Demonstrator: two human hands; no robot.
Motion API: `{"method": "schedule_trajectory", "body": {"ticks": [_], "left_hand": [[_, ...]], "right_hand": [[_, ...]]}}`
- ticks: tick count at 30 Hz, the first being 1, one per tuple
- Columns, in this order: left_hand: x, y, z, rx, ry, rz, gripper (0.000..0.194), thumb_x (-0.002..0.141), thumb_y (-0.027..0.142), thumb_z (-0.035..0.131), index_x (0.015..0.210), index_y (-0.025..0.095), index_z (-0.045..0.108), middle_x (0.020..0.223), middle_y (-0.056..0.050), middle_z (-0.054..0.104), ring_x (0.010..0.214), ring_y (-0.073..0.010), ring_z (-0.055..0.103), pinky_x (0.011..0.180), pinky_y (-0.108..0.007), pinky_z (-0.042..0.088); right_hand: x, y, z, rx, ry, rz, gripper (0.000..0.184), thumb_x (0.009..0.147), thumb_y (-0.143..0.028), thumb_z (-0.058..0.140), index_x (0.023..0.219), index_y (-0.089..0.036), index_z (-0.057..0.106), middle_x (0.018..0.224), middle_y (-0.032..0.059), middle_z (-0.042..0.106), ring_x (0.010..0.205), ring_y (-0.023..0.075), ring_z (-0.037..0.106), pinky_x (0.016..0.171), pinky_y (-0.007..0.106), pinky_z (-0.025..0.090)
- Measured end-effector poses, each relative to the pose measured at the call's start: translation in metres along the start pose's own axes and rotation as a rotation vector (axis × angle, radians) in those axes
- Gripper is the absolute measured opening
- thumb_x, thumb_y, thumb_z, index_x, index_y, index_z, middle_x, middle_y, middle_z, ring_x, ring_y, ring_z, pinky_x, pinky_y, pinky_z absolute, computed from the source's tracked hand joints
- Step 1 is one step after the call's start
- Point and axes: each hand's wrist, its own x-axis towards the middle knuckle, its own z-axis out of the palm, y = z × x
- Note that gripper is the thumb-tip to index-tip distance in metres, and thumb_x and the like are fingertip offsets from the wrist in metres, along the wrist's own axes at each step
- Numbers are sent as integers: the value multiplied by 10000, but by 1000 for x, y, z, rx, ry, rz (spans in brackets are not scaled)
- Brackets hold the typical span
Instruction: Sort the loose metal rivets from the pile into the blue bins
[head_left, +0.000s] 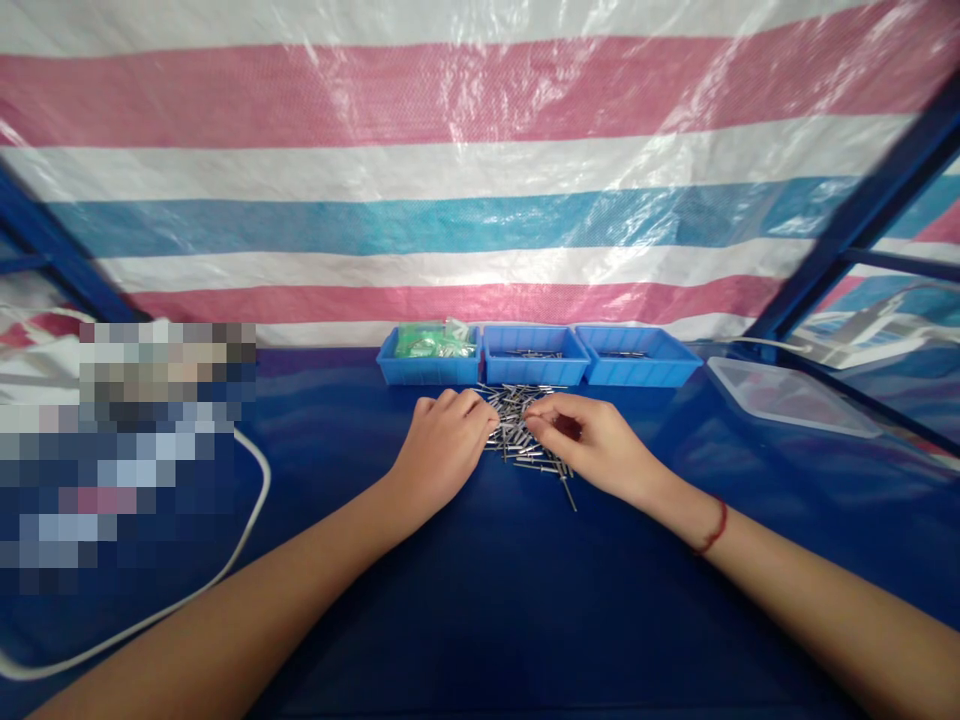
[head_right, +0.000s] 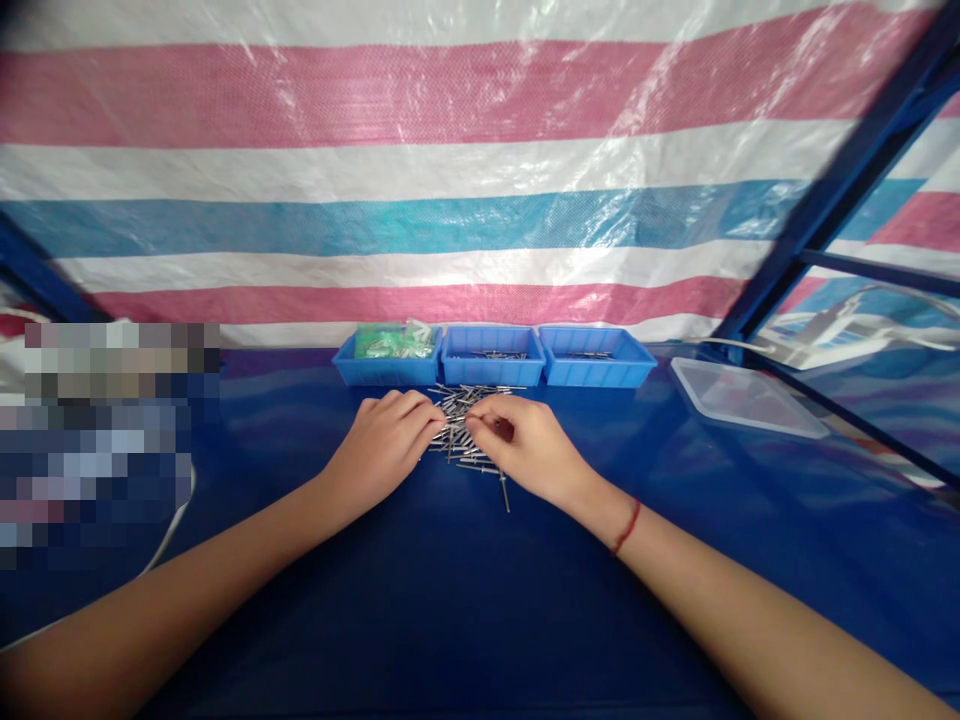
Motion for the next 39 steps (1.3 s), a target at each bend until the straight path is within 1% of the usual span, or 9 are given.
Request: {"method": "schedule_trajectory", "body": {"ticks": [3, 6, 10, 12, 14, 20, 27, 34, 39], "left_hand": [[-1, 4, -2, -48, 50, 41, 211, 947, 243, 409, 940, 191, 613, 946, -42, 662, 888, -213, 561, 761, -359, 320], [-2, 9, -2, -236, 119, 67, 182, 945, 231, 421, 952, 202, 600, 934, -19, 669, 896, -187, 590, 805, -348, 354], [-3, 13, 3, -600, 272, -25, 112, 873, 200, 541, 977, 205, 584, 940, -7, 677, 850, -145, 624, 786, -280, 437], [-3, 14, 6, -726, 304, -85, 144, 839, 187, 577, 983, 193, 583, 921, -6, 684, 797, -132, 631, 745, -252, 465], [-3, 14, 8, -788, 306, -108, 127, 834, 194, 581, 960, 186, 598, 897, -4, 687, 783, -126, 629, 731, -238, 476], [-3, 13, 5, -815, 291, -115, 75, 849, 219, 562, 879, 185, 621, 841, 4, 682, 755, -119, 608, 720, -232, 475], [-3, 14, 4, -827, 298, -115, 69, 851, 217, 559, 853, 178, 615, 820, 9, 673, 747, -112, 598, 711, -221, 463], [-3, 13, 4, -815, 309, -111, 69, 855, 209, 554, 872, 181, 616, 829, 9, 671, 747, -111, 598, 707, -219, 461], [-2, 11, 7, -783, 338, -117, 83, 858, 204, 550, 909, 182, 611, 874, -2, 676, 803, -123, 612, 761, -239, 466]], "right_hand": [[-1, -3, 1, -47, -10, -87, 173, 838, -311, 567, 897, -172, 651, 693, 8, 578, 566, 117, 483, 552, 251, 391], [-2, -5, 0, -84, -55, -152, 173, 878, -269, 520, 819, -173, 650, 712, 21, 591, 617, 124, 508, 593, 257, 394], [-3, -6, -1, -66, -63, -151, 193, 895, -249, 500, 771, -172, 626, 744, 30, 612, 652, 130, 531, 617, 260, 404], [-2, -5, -2, -51, -58, -147, 192, 895, -242, 500, 758, -172, 614, 758, 31, 618, 674, 132, 544, 633, 260, 411], [-2, -6, -2, -44, -56, -150, 189, 897, -235, 497, 758, -171, 607, 753, 28, 616, 677, 131, 549, 637, 257, 412], [-3, -8, -1, -39, -71, -165, 193, 902, -220, 484, 754, -168, 596, 749, 25, 609, 680, 125, 546, 636, 249, 407], [-2, -8, 1, -47, -82, -160, 171, 890, -220, 492, 771, -163, 601, 723, 16, 585, 624, 112, 507, 588, 244, 389], [-1, -8, 0, -57, 13, -180, 114, 860, -186, 527, 794, -162, 617, 704, 10, 583, 609, 110, 491, 592, 246, 402], [-2, -8, -2, -33, 86, -172, 71, 848, -174, 549, 840, -169, 619, 765, 16, 594, 626, 105, 502, 570, 233, 414]]}}
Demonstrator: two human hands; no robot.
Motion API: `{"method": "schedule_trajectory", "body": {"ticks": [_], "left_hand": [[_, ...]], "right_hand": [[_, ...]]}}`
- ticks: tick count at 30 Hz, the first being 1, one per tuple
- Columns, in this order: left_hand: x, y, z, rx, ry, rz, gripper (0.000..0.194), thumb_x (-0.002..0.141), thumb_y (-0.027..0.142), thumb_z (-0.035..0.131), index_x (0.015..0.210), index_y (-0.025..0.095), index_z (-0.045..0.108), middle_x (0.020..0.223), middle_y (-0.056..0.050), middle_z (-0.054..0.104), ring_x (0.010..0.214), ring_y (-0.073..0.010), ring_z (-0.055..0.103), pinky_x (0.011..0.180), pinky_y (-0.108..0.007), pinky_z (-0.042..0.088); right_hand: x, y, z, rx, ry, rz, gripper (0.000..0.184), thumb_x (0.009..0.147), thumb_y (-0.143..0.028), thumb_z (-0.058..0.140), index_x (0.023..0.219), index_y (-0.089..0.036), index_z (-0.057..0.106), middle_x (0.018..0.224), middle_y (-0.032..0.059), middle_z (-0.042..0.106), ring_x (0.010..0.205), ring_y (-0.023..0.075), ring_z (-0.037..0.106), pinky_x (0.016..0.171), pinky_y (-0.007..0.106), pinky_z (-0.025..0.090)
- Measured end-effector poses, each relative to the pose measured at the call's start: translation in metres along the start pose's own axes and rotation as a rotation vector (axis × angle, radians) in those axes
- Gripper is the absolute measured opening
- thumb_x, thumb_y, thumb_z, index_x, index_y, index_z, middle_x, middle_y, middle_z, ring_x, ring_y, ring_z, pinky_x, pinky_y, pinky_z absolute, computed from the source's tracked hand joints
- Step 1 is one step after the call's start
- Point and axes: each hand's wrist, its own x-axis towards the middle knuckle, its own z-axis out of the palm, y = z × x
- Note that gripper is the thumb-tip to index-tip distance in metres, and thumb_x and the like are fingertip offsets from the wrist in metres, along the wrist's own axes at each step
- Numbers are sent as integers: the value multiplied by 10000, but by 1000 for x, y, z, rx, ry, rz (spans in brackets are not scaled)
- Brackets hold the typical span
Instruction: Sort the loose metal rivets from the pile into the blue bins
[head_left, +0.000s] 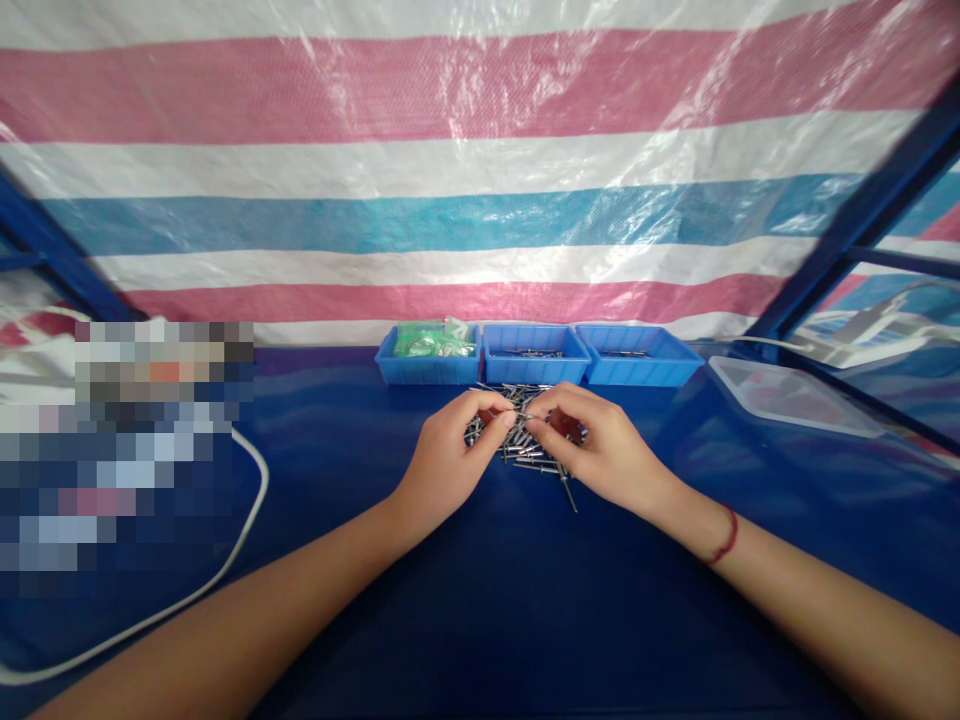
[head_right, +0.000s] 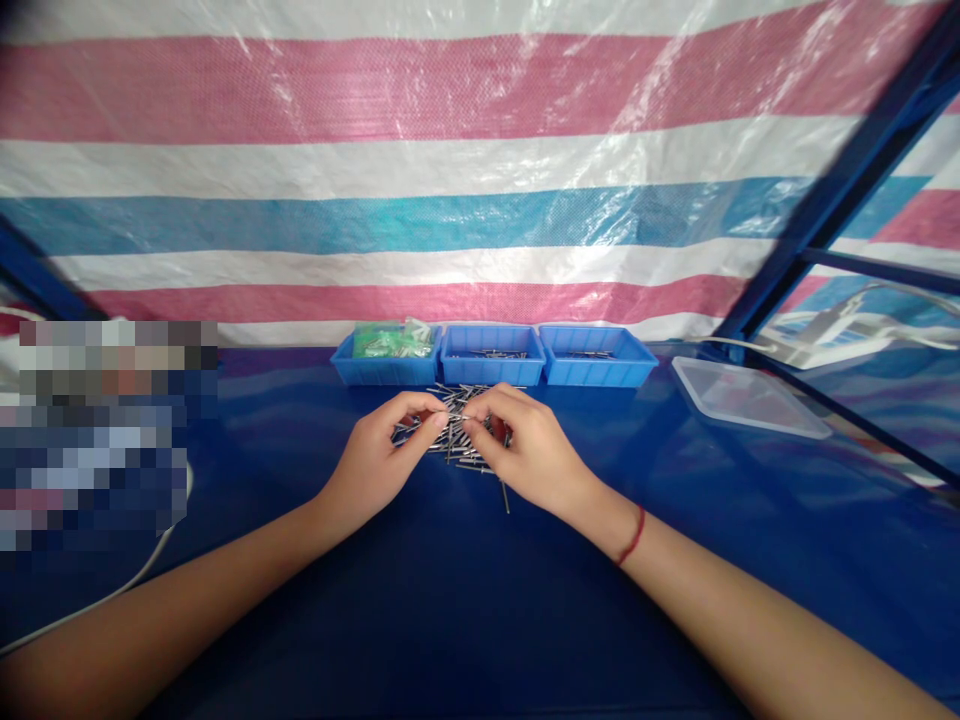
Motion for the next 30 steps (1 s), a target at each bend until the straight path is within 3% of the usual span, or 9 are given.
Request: {"method": "schedule_trajectory", "body": {"ticks": [7, 12, 14, 17, 20, 23, 30], "left_hand": [[1, 0, -2, 44, -6, -9, 89, 876, 216, 522, 901, 184, 601, 887, -18, 662, 849, -142, 615, 795, -269, 464], [1, -2, -2, 47, -47, -16, 124, 896, 252, 489, 942, 192, 587, 912, -22, 663, 860, -146, 614, 800, -278, 463], [3, -3, -4, 54, -32, -45, 174, 899, 269, 482, 1032, 193, 562, 933, -23, 664, 868, -144, 614, 801, -276, 463], [8, -3, -13, 118, -33, -51, 234, 889, 277, 480, 1096, 186, 541, 899, -17, 658, 819, -140, 605, 737, -258, 465], [17, -1, -27, 214, -169, -48, 210, 877, 264, 467, 1030, 184, 587, 878, -17, 661, 746, -137, 595, 663, -243, 457], [24, 0, -42, 298, -289, -33, 213, 867, 231, 435, 958, 178, 619, 899, -27, 675, 737, -143, 600, 695, -257, 452], [25, -4, -67, 555, -664, -108, 166, 775, 286, 533, 834, 179, 647, 813, -40, 652, 716, -179, 594, 649, -258, 425]], "right_hand": [[-2, -6, -4, -29, 76, -54, 88, 869, -203, 542, 886, -169, 621, 854, 38, 615, 674, 108, 523, 593, 234, 427], [2, -1, -8, -60, 44, -90, 175, 890, -247, 507, 773, -169, 610, 745, 27, 615, 668, 122, 538, 602, 244, 427], [7, 12, -15, -110, 118, -43, 205, 887, -283, 506, 758, -171, 617, 722, 28, 620, 639, 128, 541, 597, 254, 426], [15, 40, -34, -249, 350, 106, 217, 858, -333, 527, 776, -169, 642, 742, 47, 653, 629, 152, 563, 599, 274, 428], [20, 68, -57, -386, 504, 299, 237, 831, -348, 535, 803, -156, 671, 726, 71, 670, 609, 179, 580, 598, 296, 431], [21, 84, -72, -510, 516, 398, 267, 811, -357, 541, 838, -139, 694, 703, 85, 669, 626, 204, 594, 633, 320, 433], [20, 75, -63, -486, 484, 332, 282, 820, -337, 508, 923, -137, 678, 713, 73, 668, 575, 173, 568, 586, 288, 423]]}}
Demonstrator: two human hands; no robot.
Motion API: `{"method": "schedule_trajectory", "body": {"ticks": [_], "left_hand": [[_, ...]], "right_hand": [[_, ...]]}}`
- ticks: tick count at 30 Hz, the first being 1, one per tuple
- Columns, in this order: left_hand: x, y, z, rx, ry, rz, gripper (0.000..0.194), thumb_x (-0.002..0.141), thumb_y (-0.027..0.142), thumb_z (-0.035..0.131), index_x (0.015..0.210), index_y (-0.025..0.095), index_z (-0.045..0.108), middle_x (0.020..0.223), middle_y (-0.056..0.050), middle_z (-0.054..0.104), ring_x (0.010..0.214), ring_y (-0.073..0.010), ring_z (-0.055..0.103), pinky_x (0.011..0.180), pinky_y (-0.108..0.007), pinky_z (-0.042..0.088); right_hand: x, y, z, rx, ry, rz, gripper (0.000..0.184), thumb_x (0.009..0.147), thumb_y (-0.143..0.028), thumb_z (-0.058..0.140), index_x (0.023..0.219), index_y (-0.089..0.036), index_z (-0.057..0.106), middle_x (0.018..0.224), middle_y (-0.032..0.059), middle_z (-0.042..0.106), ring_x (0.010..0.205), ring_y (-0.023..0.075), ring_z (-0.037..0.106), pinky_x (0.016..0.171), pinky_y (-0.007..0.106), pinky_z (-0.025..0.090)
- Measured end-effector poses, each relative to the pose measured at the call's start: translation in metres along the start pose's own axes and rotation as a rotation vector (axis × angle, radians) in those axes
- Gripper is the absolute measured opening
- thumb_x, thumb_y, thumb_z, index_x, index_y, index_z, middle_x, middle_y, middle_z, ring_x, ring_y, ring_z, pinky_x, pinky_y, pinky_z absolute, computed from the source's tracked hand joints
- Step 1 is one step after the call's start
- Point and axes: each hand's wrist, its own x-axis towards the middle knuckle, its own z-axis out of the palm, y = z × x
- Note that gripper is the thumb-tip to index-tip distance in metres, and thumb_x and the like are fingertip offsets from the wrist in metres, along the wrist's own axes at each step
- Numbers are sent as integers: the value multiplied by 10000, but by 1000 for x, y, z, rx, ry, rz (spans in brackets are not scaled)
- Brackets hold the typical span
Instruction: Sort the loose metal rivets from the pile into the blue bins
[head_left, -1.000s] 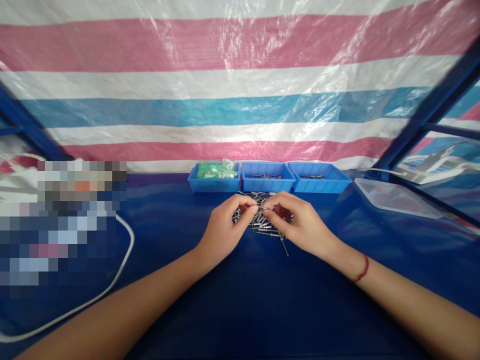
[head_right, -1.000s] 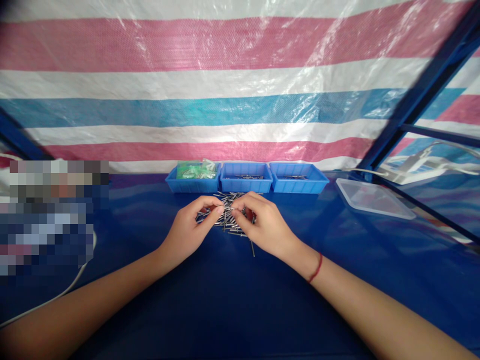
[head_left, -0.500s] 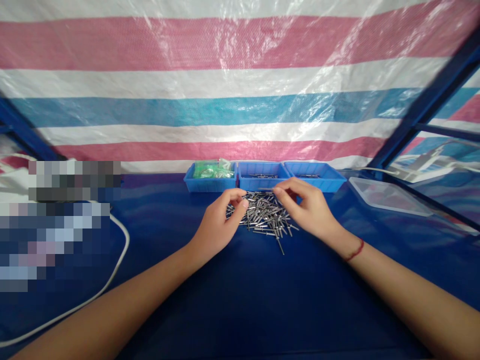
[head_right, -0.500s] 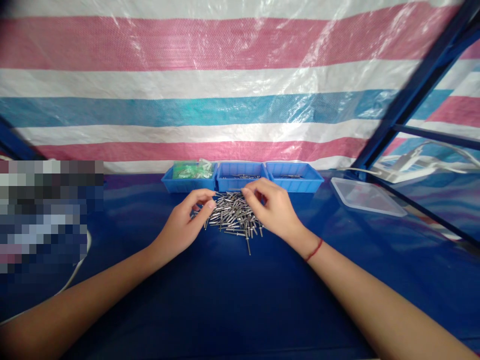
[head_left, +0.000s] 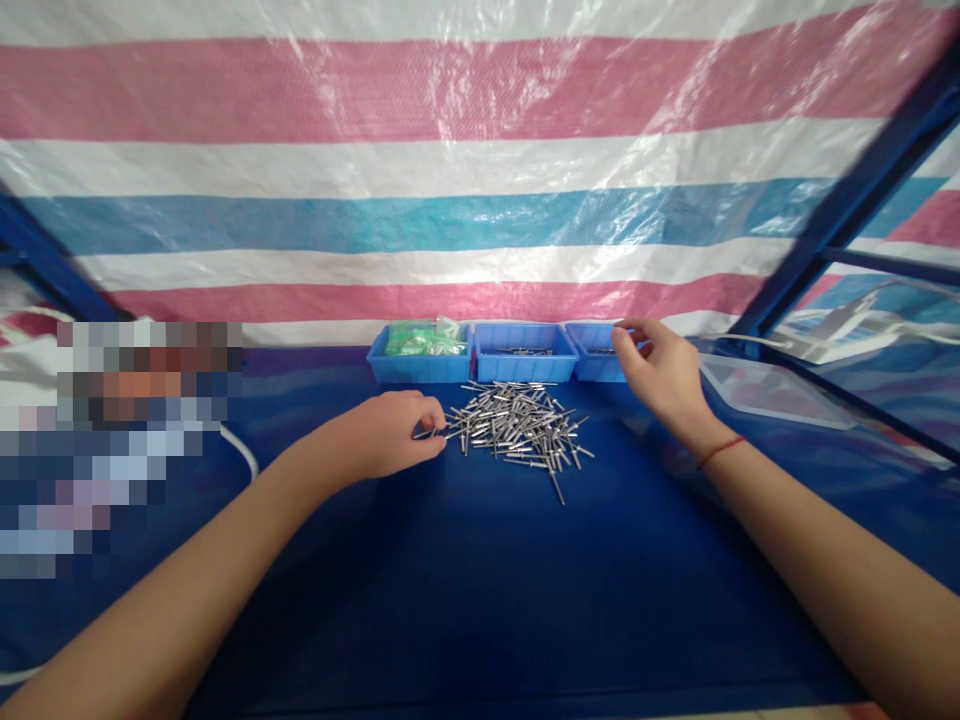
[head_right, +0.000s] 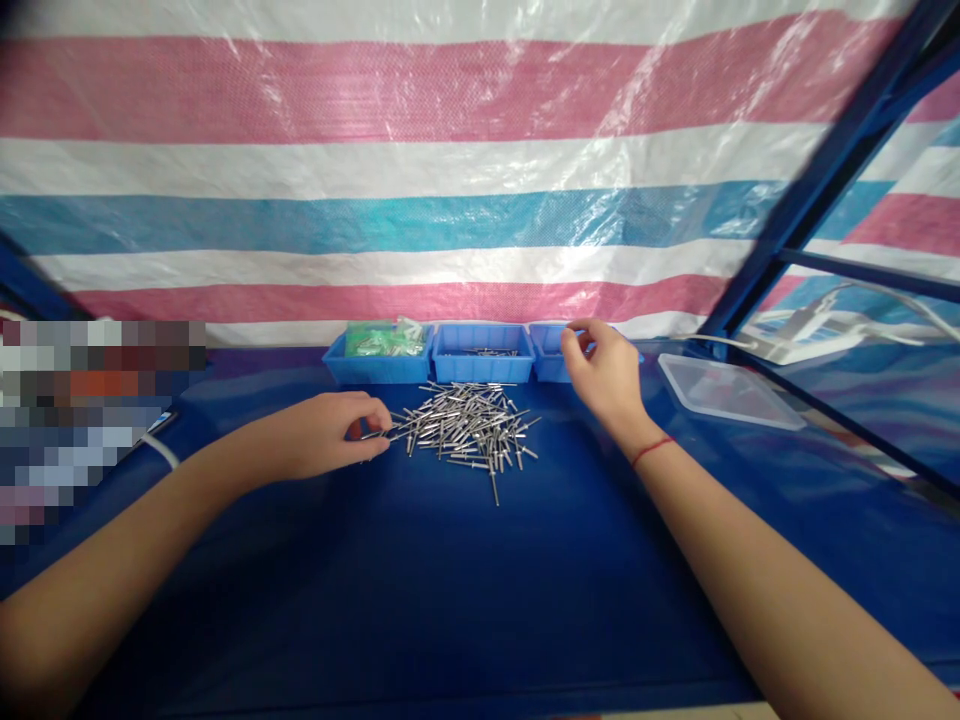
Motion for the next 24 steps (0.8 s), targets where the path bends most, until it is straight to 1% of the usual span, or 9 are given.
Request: {"method": "schedule_trajectory", "body": {"ticks": [4, 8, 11, 14, 17, 21, 24], "left_hand": [[-2, -4, 1, 9, -66, -39, 233, 737, 335, 594, 908, 183, 637, 822, -34, 653, 710, -178, 597, 625, -243, 418], [1, 0, 7, -19, -66, -26, 199, 784, 273, 549, 931, 175, 641, 850, -48, 672, 765, -186, 618, 672, -254, 434], [4, 4, 15, -31, 1, 9, 200, 810, 229, 520, 959, 173, 640, 883, -57, 678, 809, -193, 625, 719, -276, 444], [7, 9, 22, -63, 88, 39, 214, 812, 178, 505, 979, 170, 638, 902, -60, 683, 824, -192, 631, 739, -286, 453], [11, 14, 28, -96, 150, 56, 238, 823, 141, 482, 997, 159, 644, 929, -72, 694, 851, -201, 639, 763, -300, 462], [13, 17, 33, -132, 254, 51, 235, 863, 186, 466, 1003, 174, 654, 989, -73, 699, 911, -214, 648, 824, -322, 472], [13, 18, 36, -146, 351, 39, 227, 877, 207, 459, 999, 180, 649, 1008, -65, 693, 933, -209, 643, 849, -326, 474]], "right_hand": [[-7, -12, 3, 26, -98, -82, 256, 818, -307, 519, 950, -143, 664, 721, 59, 662, 547, 151, 550, 574, 274, 421], [-14, -19, 7, 63, -175, -147, 238, 826, -285, 517, 948, -140, 661, 739, 57, 669, 544, 145, 550, 575, 272, 425], [-20, -23, 9, 87, -232, -203, 214, 832, -267, 513, 927, -146, 661, 741, 53, 673, 549, 147, 557, 572, 276, 429], [-25, -28, 10, 101, -266, -275, 191, 834, -251, 513, 908, -151, 658, 737, 45, 670, 557, 149, 561, 575, 278, 435], [-28, -32, 10, 123, -301, -320, 175, 838, -238, 508, 885, -154, 654, 742, 44, 672, 576, 150, 570, 582, 278, 437], [-31, -38, 10, 163, -340, -335, 172, 845, -231, 496, 848, -160, 653, 766, 48, 679, 594, 148, 572, 586, 278, 435], [-36, -43, 9, 215, -381, -331, 159, 836, -220, 502, 823, -161, 650, 733, 37, 666, 568, 136, 554, 571, 273, 430]]}}
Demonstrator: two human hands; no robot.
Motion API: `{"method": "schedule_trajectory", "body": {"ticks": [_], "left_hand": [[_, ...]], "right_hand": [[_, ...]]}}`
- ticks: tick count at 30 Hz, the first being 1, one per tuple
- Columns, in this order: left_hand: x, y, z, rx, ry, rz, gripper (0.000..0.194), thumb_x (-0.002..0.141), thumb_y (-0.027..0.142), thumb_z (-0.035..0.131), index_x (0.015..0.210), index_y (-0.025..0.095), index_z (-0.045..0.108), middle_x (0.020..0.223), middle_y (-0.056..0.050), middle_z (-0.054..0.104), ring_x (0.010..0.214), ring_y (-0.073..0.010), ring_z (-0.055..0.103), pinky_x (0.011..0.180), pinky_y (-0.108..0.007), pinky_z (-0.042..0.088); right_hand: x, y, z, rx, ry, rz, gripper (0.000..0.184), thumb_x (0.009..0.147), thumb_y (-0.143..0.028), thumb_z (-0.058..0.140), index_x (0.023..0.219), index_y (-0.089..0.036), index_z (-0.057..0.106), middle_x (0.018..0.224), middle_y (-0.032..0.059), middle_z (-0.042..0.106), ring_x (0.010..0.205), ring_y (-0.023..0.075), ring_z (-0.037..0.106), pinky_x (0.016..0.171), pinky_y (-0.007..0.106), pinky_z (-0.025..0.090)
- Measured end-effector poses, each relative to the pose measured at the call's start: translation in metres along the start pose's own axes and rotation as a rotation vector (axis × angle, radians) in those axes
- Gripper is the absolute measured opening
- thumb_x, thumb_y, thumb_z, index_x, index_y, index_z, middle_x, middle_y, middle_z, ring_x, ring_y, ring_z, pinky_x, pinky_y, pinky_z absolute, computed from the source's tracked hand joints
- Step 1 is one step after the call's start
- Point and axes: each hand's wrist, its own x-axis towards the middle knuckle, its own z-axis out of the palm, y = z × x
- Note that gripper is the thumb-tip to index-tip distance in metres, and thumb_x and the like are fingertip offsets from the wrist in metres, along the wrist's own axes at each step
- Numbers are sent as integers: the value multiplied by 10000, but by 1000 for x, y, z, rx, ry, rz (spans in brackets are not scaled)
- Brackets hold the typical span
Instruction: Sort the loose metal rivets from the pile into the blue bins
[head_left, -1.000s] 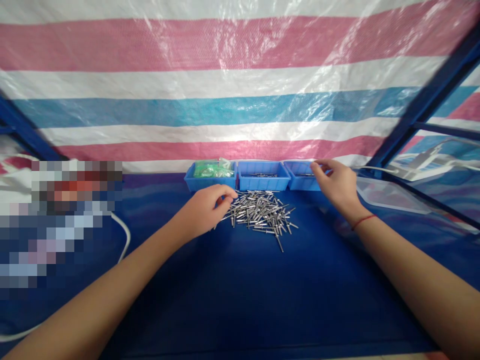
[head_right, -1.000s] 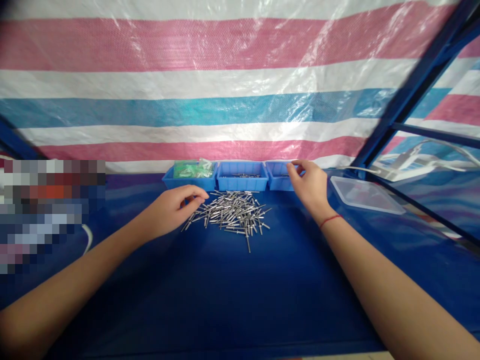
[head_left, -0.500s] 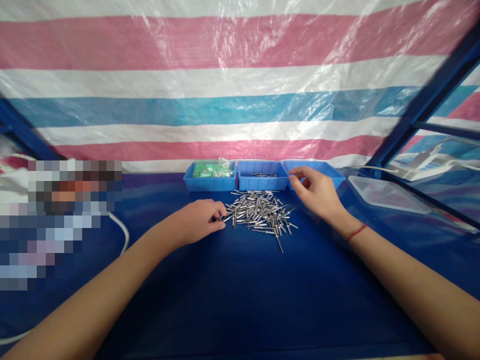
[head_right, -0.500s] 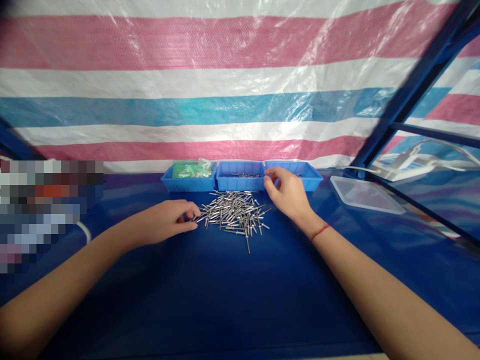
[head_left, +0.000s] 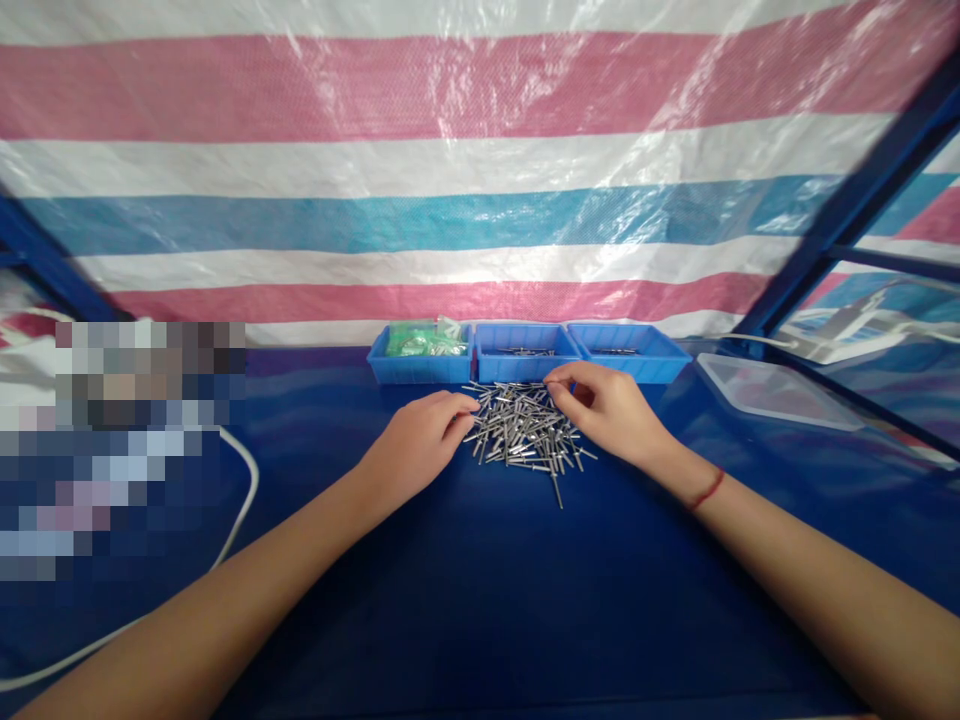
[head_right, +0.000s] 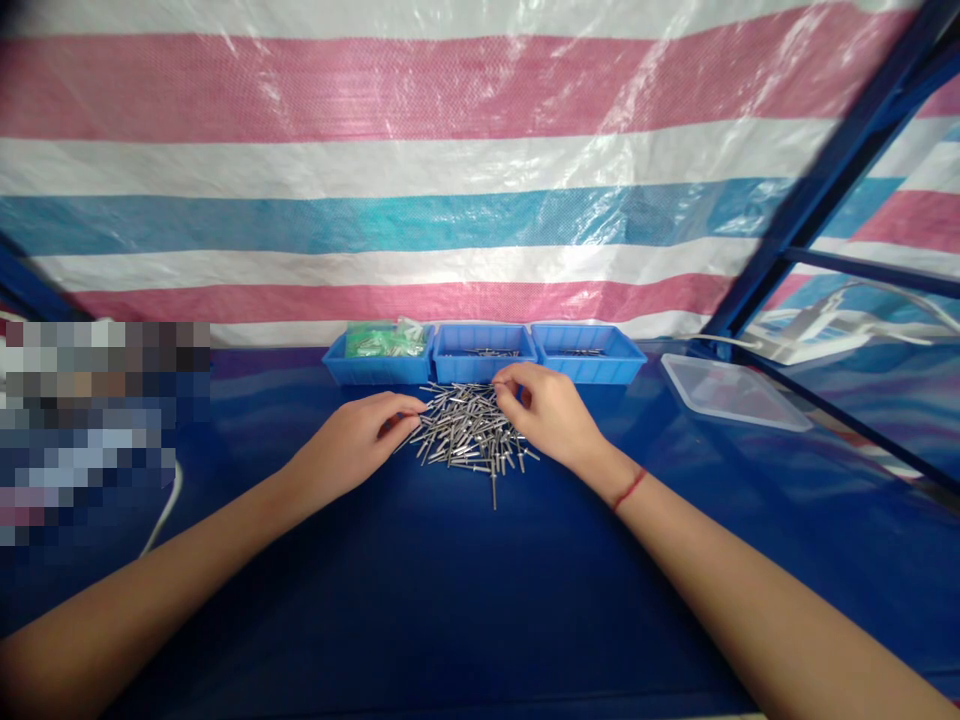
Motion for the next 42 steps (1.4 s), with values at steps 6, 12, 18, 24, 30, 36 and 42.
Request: {"method": "schedule_trajectory", "body": {"ticks": [6, 12, 18, 24, 30, 36, 42], "left_hand": [[0, 9, 1, -230, 171, -65, 205, 884, 251, 465, 946, 180, 646, 940, -47, 688, 862, -178, 632, 812, -313, 488], [-3, 19, 15, -667, 145, -172, 198, 851, 300, 514, 937, 169, 636, 844, -39, 687, 716, -146, 627, 636, -262, 510], [-5, 23, 21, -773, 150, -197, 173, 848, 288, 519, 925, 169, 617, 840, -34, 681, 694, -134, 625, 636, -264, 515], [-5, 26, 18, -771, 148, -171, 136, 838, 255, 525, 902, 173, 612, 867, -30, 688, 759, -143, 634, 672, -258, 506], [-8, 29, 17, -698, 112, -182, 197, 856, 309, 517, 957, 189, 636, 894, -23, 689, 795, -156, 626, 675, -258, 478], [-9, 28, 19, -621, 93, -111, 183, 875, 295, 513, 945, 188, 643, 899, -19, 679, 828, -155, 613, 713, -261, 444], [-9, 28, 17, -574, 210, -118, 123, 827, 240, 577, 916, 178, 636, 875, -16, 677, 778, -141, 610, 674, -247, 442]], "right_hand": [[-7, -23, 7, 162, -84, -24, 119, 821, -209, 539, 798, -161, 645, 768, 35, 648, 569, 109, 525, 565, 255, 429], [-13, -40, 15, 417, -55, 71, 156, 813, -291, 601, 890, -171, 663, 753, 27, 629, 563, 101, 513, 513, 235, 422], [-15, -46, 14, 523, -18, 65, 130, 815, -298, 610, 840, -180, 658, 713, 20, 605, 545, 101, 479, 494, 244, 408], [-16, -48, 14, 546, -10, 75, 119, 819, -284, 606, 844, -173, 639, 680, 3, 556, 543, 98, 468, 481, 244, 387], [-16, -47, 11, 524, -9, 15, 101, 844, -252, 577, 883, -179, 634, 656, -14, 525, 536, 92, 463, 489, 236, 391], [-18, -49, 7, 456, -8, -68, 80, 849, -205, 569, 887, -180, 634, 684, -10, 535, 559, 86, 472, 510, 225, 401], [-15, -47, 7, 380, 12, -106, 71, 844, -181, 574, 881, -171, 633, 760, 13, 589, 583, 85, 488, 526, 220, 414]]}}
